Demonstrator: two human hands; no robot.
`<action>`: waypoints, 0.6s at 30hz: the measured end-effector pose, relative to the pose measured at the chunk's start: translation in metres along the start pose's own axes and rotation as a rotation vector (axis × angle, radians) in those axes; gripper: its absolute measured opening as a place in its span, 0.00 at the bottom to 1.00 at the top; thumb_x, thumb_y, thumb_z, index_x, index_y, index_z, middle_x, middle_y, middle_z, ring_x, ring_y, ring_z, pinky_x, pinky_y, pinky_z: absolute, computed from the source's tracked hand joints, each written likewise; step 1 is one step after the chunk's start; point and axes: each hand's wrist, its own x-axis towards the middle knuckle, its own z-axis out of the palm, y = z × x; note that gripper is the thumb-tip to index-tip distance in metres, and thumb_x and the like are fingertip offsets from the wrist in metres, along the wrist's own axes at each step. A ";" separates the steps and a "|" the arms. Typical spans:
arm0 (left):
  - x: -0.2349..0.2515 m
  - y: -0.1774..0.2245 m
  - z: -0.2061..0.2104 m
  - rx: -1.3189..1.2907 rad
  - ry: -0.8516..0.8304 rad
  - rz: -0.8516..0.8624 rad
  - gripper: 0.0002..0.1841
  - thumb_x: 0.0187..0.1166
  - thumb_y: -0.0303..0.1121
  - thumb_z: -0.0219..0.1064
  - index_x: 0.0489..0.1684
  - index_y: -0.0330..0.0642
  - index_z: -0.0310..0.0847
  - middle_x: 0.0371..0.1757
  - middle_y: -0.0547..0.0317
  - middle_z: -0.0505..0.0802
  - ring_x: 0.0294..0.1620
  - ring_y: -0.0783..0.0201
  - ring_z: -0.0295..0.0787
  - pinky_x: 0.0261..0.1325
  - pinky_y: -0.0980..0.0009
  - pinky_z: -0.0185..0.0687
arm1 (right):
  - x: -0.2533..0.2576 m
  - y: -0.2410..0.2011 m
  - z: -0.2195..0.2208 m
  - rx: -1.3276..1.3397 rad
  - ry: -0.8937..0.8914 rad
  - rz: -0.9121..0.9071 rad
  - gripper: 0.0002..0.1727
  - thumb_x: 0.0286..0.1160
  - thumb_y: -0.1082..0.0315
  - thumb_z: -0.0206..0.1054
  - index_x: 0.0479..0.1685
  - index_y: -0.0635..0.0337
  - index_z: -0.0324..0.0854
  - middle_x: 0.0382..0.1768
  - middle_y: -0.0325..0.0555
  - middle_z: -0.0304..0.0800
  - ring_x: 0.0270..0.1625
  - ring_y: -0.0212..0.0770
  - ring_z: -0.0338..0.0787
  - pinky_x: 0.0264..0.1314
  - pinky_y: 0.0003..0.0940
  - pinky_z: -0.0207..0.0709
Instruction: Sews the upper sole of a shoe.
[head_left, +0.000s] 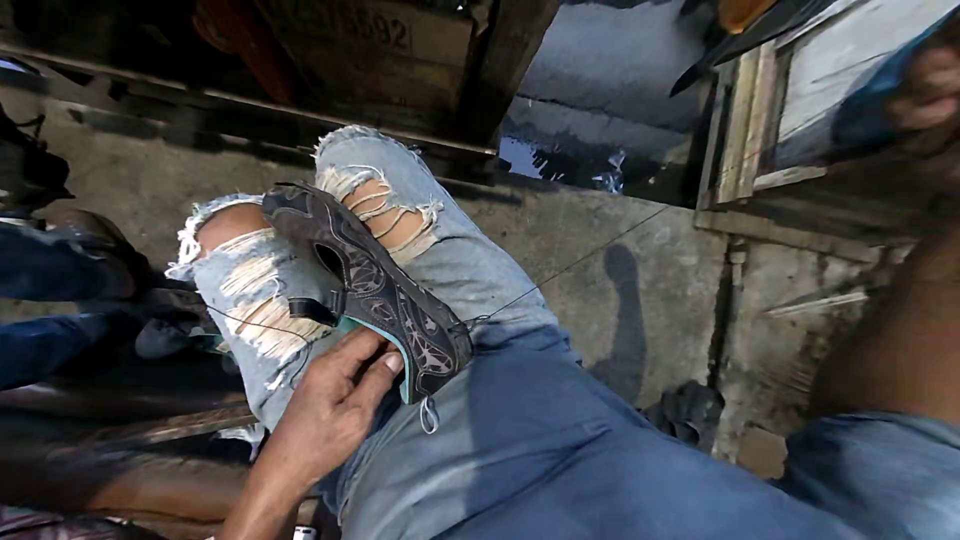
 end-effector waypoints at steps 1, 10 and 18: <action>0.001 0.001 0.003 0.061 0.029 0.010 0.11 0.85 0.35 0.60 0.49 0.45 0.90 0.49 0.66 0.92 0.52 0.75 0.89 0.58 0.75 0.87 | 0.001 0.000 0.010 -0.284 0.040 -0.038 0.06 0.87 0.63 0.59 0.51 0.47 0.82 0.36 0.29 0.86 0.29 0.24 0.85 0.28 0.19 0.83; 0.013 0.011 0.017 0.506 0.121 -0.071 0.14 0.74 0.40 0.63 0.18 0.50 0.87 0.27 0.67 0.90 0.36 0.71 0.88 0.43 0.63 0.83 | -0.079 0.028 0.281 -0.675 -0.630 -0.161 0.29 0.64 0.43 0.80 0.56 0.55 0.89 0.47 0.42 0.90 0.38 0.34 0.86 0.38 0.37 0.85; -0.022 -0.003 -0.060 0.603 0.428 -0.108 0.26 0.86 0.51 0.60 0.15 0.46 0.77 0.24 0.63 0.79 0.28 0.67 0.76 0.33 0.65 0.71 | -0.075 0.046 0.311 -0.570 -0.919 -0.041 0.17 0.71 0.49 0.78 0.43 0.52 0.85 0.18 0.30 0.78 0.20 0.26 0.78 0.24 0.27 0.75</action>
